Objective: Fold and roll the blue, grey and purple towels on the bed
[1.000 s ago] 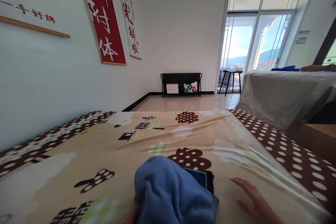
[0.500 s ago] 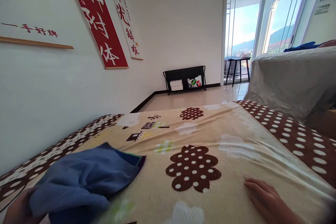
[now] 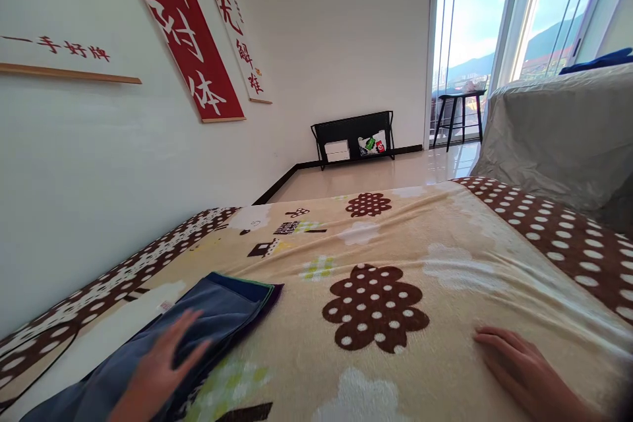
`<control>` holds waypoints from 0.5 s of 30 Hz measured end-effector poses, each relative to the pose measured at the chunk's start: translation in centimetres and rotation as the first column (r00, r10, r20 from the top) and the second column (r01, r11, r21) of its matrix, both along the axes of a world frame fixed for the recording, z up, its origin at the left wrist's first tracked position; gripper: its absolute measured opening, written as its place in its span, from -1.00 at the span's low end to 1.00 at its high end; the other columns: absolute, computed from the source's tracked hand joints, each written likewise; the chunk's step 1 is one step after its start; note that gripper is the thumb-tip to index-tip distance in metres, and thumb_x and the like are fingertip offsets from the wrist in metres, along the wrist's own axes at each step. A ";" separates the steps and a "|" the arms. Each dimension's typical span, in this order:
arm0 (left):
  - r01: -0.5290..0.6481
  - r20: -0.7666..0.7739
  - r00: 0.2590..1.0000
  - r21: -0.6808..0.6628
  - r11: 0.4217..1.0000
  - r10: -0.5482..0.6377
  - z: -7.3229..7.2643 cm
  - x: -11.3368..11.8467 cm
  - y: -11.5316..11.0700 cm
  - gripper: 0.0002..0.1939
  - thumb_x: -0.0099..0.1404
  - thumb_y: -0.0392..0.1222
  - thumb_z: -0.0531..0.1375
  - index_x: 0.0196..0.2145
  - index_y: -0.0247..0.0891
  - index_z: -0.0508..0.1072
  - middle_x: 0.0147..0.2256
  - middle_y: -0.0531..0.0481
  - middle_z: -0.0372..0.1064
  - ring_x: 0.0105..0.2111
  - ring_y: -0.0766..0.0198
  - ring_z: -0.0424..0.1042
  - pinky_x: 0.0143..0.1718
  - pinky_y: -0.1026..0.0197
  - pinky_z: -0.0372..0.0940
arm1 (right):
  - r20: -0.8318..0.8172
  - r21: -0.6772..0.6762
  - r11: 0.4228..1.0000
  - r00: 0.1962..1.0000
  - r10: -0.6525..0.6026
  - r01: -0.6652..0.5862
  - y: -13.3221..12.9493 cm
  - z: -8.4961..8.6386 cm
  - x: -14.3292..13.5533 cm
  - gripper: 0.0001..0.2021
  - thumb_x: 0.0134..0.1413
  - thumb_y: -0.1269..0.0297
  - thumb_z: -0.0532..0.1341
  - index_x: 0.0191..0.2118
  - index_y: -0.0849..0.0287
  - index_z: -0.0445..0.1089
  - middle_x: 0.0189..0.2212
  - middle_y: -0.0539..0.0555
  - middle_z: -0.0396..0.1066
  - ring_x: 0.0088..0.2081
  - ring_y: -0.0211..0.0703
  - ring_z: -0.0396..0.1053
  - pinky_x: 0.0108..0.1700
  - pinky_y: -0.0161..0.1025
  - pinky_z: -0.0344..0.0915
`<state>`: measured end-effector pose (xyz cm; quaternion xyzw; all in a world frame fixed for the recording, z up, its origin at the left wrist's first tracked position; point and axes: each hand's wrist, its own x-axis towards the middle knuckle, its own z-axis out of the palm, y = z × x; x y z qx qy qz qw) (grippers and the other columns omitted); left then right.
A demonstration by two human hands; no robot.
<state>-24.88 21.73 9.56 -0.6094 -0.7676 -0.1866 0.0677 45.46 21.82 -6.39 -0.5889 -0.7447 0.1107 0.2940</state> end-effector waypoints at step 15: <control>-0.176 -0.401 0.905 -0.044 0.983 0.143 -3.6 1.0 9.4 -0.45 0.43 -0.23 -0.14 0.31 -0.27 0.24 0.29 -0.36 0.16 0.26 -0.17 0.16 0.18 -0.29 -0.02 | -0.014 -0.007 1.000 1.000 0.023 -0.023 -0.2 1.6 -0.9 -0.63 0.27 0.00 0.10 0.01 0.01 0.52 0.11 0.15 0.41 0.15 0.05 0.37 0.22 0.07 0.30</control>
